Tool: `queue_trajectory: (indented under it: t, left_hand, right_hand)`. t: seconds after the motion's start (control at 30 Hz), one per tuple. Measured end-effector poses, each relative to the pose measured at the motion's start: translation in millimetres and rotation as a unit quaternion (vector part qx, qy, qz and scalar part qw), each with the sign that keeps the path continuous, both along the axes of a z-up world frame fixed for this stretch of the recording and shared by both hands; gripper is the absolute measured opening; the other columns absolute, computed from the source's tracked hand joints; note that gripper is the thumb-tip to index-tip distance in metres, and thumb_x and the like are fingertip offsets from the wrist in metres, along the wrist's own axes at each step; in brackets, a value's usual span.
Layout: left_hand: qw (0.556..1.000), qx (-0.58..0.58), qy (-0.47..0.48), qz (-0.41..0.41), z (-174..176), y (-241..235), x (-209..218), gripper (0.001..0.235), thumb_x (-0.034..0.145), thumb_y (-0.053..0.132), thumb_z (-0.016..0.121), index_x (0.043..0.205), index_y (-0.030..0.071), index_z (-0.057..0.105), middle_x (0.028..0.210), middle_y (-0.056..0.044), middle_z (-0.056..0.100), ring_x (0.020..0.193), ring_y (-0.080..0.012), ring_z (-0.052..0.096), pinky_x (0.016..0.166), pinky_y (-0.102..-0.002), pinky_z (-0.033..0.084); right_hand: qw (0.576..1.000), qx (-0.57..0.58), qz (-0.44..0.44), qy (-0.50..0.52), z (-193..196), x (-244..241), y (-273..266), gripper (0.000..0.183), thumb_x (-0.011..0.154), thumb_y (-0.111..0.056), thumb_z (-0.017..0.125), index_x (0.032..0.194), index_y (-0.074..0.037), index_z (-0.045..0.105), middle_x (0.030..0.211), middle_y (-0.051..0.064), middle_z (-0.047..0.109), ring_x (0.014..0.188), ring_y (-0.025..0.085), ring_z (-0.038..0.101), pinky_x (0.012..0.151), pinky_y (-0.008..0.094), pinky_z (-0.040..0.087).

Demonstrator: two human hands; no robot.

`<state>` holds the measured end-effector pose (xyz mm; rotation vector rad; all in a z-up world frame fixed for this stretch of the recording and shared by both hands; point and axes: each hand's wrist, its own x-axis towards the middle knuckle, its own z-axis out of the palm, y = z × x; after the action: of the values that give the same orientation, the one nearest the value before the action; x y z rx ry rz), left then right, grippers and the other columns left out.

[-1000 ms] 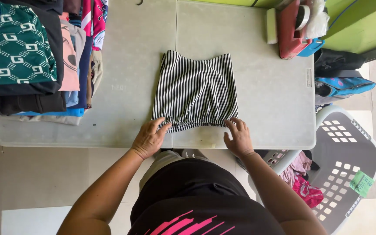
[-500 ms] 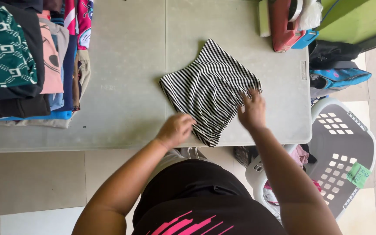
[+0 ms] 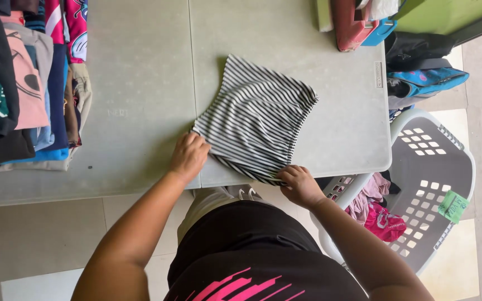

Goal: The person folds various clothing items, including underwear, a pink shirt, patterned shorts, and striped shorts, by hand on a table, then places them onto a stack. The person also takes clothes from a basket and places them on the table for folding.

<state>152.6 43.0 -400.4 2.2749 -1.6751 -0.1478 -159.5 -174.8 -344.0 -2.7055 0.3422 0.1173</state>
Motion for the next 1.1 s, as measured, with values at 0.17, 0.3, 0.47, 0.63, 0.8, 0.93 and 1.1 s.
queue_trajectory:
  t: [0.17,0.3,0.47,0.63,0.8,0.93,1.1]
  left_hand:
    - [0.996,-0.079,0.036,0.01,39.7,26.6,-37.5,0.011,0.081,0.014,0.069,0.091,0.012,0.067,0.102,-0.004,0.069,0.116,-0.0264,0.058,0.113,-0.054,0.037]
    - [0.974,-0.077,0.208,0.04,53.5,12.9,-29.4,0.02,0.088,0.014,0.068,0.107,0.009,0.066,0.096,-0.007,0.073,0.096,-0.0273,0.07,0.099,-0.05,0.047]
    - [0.96,-0.138,0.242,0.033,79.2,-78.2,29.4,0.037,0.095,0.018,0.067,0.129,0.006,0.06,0.1,-0.016,0.074,0.089,-0.0358,0.072,0.076,-0.045,0.057]
    - [0.975,-0.075,0.146,0.149,40.8,-142.6,49.2,0.054,0.094,0.031,0.072,0.138,0.004,0.055,0.108,-0.017,0.069,0.101,-0.0368,0.064,0.083,-0.047,0.053]
    - [0.961,0.03,0.055,0.27,2.8,-137.2,-4.1,0.068,0.076,0.041,0.082,0.128,0.005,0.058,0.128,-0.02,0.055,0.112,-0.039,0.054,0.087,-0.05,0.051]
    - [0.975,-0.015,0.071,0.21,-26.8,-105.8,-28.0,0.038,0.088,0.032,0.077,0.114,0.009,0.062,0.122,-0.015,0.059,0.114,-0.0359,0.057,0.09,-0.049,0.052]
    - [0.858,-0.067,0.41,0.303,18.8,-55.5,-15.5,0.044,0.09,0.038,0.081,0.11,0.004,0.062,0.105,-0.015,0.07,0.099,-0.0344,0.068,0.086,-0.045,0.054]
  right_hand:
    - [0.989,0.114,-0.057,-0.077,34.1,-20.0,-5.3,0.036,0.076,-0.009,0.073,0.111,-0.008,0.068,0.108,0.01,0.071,0.106,0.029,0.067,0.099,0.045,0.05]
    - [0.926,0.271,-0.254,-0.069,38.4,-22.6,-24.1,0.034,0.083,-0.004,0.069,0.117,-0.004,0.064,0.096,0.009,0.071,0.089,0.018,0.069,0.081,0.033,0.056]
    - [0.852,0.333,-0.335,-0.225,-14.8,10.4,-103.0,0.032,0.099,-0.008,0.063,0.129,0.002,0.057,0.106,0.01,0.065,0.094,0.013,0.061,0.082,0.027,0.052]
    - [0.858,0.21,-0.449,-0.138,-34.0,55.4,-131.3,0.075,0.091,-0.038,0.076,0.141,0.002,0.04,0.113,0.014,0.062,0.097,0.022,0.067,0.08,0.036,0.056]
    - [0.895,0.024,-0.446,0.0,-80.1,67.1,-103.0,0.07,0.078,-0.046,0.082,0.125,0.0,0.06,0.126,0.025,0.058,0.119,0.042,0.056,0.099,0.049,0.048]
    - [0.945,0.016,-0.322,-0.062,-104.6,54.7,-101.7,0.044,0.083,-0.029,0.077,0.118,-0.003,0.068,0.127,0.023,0.063,0.115,0.039,0.063,0.102,0.046,0.053]
    - [0.754,0.5,-0.404,-0.134,-50.1,61.3,-136.4,0.033,0.098,-0.009,0.068,0.128,0.001,0.056,0.11,0.01,0.071,0.096,0.022,0.069,0.081,0.038,0.058]
